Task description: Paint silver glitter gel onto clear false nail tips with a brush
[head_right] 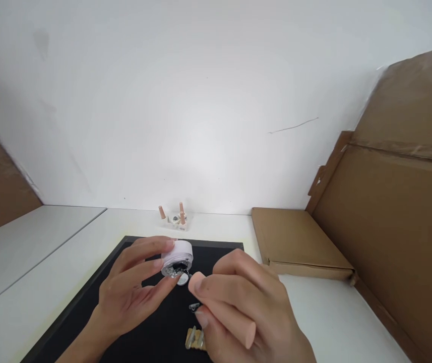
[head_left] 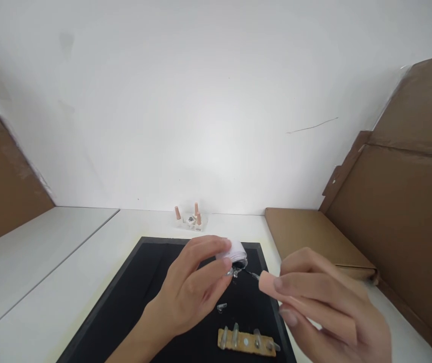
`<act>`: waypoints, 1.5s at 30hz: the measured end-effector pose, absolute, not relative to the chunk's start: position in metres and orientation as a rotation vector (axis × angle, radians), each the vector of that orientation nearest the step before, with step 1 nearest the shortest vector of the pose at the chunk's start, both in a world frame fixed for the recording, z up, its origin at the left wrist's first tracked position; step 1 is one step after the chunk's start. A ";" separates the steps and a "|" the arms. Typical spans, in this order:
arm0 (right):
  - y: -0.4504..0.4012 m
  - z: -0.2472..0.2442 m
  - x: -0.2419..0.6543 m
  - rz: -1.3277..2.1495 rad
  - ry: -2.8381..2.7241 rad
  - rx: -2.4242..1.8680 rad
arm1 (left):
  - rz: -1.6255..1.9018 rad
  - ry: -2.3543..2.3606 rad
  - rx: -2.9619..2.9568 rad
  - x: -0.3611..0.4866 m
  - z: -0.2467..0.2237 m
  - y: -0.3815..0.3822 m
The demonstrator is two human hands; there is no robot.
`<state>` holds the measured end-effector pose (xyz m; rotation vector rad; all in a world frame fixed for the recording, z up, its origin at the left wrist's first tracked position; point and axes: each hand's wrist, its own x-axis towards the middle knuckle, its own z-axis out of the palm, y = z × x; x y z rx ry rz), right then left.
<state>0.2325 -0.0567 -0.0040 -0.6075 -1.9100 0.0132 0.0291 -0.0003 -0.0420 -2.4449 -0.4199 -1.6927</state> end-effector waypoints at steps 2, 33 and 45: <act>-0.056 -0.001 0.229 -0.005 -1.923 -0.624 | -1.683 -0.427 -2.420 0.029 -0.041 -0.001; -0.059 0.000 0.229 0.072 -1.977 -0.649 | -1.707 -0.182 -2.240 0.032 -0.037 0.004; -0.059 -0.007 0.230 -0.057 -1.919 -0.660 | -1.673 -0.181 -2.247 0.031 -0.039 0.006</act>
